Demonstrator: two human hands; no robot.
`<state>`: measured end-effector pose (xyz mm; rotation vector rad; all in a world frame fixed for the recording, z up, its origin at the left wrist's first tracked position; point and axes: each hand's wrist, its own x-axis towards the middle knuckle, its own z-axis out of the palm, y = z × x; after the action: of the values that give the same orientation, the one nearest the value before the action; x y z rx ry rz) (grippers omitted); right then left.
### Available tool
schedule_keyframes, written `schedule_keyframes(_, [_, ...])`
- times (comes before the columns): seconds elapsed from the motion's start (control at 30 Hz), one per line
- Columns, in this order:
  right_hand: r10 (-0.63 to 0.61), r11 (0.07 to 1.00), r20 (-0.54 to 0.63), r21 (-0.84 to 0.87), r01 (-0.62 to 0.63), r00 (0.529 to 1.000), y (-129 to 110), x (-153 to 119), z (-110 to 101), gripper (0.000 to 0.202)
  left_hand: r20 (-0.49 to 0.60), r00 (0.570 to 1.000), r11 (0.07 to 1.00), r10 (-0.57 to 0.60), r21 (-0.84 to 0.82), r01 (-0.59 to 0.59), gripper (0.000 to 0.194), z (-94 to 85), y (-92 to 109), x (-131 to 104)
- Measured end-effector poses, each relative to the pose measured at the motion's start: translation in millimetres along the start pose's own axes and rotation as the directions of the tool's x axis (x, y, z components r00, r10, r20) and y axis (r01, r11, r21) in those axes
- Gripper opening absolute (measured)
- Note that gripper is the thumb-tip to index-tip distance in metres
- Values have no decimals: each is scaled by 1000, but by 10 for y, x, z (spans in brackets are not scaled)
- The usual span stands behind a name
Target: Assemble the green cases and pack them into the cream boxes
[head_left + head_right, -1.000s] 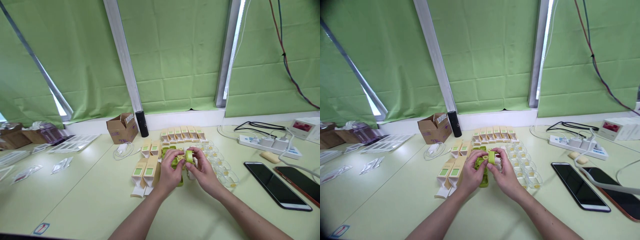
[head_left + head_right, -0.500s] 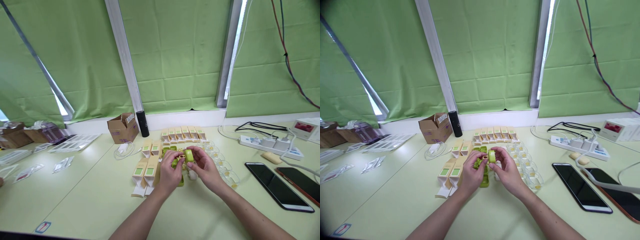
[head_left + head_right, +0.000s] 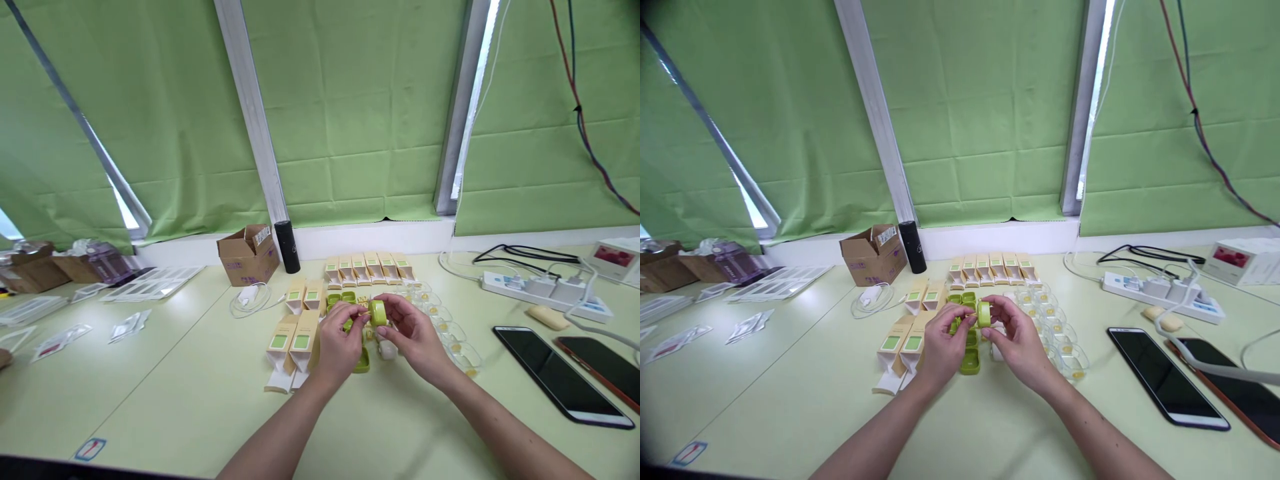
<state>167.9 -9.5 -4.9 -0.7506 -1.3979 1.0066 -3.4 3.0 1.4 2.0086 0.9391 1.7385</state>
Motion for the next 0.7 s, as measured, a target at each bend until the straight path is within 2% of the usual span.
schedule_keyframes(0.43, [4,1000,6,-28,-4,1000,9,-3,-13,42,11,995,988,-95,-120,95,10,18,-85,-21])
schedule_keyframes(0.7, [73,997,54,31,-75,996,-12,-24,-10,45,23,996,978,-81,-191,84,7,17,-129,-18])
